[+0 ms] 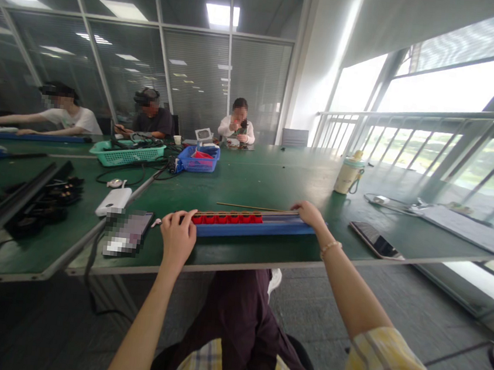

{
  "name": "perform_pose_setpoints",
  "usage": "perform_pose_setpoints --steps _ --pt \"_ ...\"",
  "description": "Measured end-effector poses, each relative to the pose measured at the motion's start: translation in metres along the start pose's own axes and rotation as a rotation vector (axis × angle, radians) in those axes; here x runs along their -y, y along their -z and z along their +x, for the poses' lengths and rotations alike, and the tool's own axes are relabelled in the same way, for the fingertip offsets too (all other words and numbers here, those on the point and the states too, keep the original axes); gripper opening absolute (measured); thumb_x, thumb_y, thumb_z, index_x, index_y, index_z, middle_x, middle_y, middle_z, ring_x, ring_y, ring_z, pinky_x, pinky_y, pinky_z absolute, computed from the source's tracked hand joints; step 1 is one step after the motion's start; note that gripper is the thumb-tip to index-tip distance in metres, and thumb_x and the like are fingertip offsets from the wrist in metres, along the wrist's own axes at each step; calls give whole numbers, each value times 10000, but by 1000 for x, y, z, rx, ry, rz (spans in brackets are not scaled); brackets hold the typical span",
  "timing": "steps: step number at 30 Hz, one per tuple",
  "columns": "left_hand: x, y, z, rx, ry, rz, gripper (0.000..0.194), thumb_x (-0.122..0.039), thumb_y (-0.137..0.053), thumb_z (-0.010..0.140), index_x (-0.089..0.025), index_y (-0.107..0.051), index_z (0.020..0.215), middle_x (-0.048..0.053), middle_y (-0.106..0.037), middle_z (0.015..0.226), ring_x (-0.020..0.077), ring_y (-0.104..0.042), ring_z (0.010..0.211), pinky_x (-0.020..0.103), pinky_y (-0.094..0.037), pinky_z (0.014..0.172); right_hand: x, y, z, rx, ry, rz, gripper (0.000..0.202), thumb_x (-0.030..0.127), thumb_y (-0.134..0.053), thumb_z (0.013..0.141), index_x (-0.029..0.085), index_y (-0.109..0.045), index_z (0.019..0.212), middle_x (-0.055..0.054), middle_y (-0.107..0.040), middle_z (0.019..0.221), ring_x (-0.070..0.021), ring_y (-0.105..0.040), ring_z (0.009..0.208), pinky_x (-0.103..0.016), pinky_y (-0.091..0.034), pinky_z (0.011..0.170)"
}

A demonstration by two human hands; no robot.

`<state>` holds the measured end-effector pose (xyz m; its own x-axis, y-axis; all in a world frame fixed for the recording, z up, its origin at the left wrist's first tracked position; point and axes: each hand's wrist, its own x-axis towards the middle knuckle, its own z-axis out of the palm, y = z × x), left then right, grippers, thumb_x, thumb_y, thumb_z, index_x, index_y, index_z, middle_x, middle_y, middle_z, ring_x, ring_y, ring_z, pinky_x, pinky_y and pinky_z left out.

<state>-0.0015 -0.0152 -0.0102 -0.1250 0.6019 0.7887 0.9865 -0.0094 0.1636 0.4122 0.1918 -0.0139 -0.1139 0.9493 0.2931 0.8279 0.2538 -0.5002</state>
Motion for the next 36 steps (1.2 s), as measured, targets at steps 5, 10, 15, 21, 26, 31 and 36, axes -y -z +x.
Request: perform_pose_setpoints --steps 5,10,15,21,26,31,36 --pt "0 0 0 -9 -10 -1 363 -208 -471 927 -237 -694 1212 110 -631 1129 295 -432 1098 448 -407 976 -8 0 3 -83 82 385 350 292 -463 814 191 -749 988 -78 -742 945 -183 -647 770 -324 -518 803" --pt "1 -1 -1 -9 -7 3 361 -212 -467 933 -241 -692 1214 107 -630 1137 298 -431 1105 451 -407 975 -4 8 -2 35 97 668 417 522 -550 830 170 -711 984 -71 -719 824 -169 -611 700 -314 -491 718" --pt "2 -2 -1 -1 2 -3 363 -210 -476 928 -242 -689 1220 110 -627 1140 300 -431 1112 454 -403 982 4 21 -11 243 175 577 519 670 -634 788 168 -766 794 -67 -735 855 -213 -620 867 -328 -451 867" --pt "1 -1 -2 -1 0 -6 366 -215 -468 930 -243 -688 1221 110 -623 1140 305 -432 1121 456 -396 986 8 27 -15 343 165 631 504 662 -726 717 174 -796 819 -72 -755 945 -253 -630 976 -345 -438 947" --pt "1 -1 -2 4 2 -8 371 -216 -464 929 -241 -687 1223 110 -619 1136 302 -430 1121 451 -389 991 8 28 -14 357 171 641 458 616 -785 671 178 -797 802 -70 -753 980 -251 -631 1001 -346 -435 970" --pt "1 -1 -1 4 -1 -3 377 -221 -462 926 -238 -688 1227 115 -618 1141 300 -424 1118 450 -387 988 8 28 -14 341 175 642 479 649 -788 647 178 -786 736 -72 -748 949 -249 -638 967 -358 -450 953" --pt "1 -1 -1 5 -4 -12 400 -219 -470 911 -241 -689 1245 119 -622 1140 298 -424 1103 457 -395 979 10 28 -15 319 152 651 524 686 -789 612 174 -782 725 -81 -747 947 -263 -632 975 -366 -455 951"
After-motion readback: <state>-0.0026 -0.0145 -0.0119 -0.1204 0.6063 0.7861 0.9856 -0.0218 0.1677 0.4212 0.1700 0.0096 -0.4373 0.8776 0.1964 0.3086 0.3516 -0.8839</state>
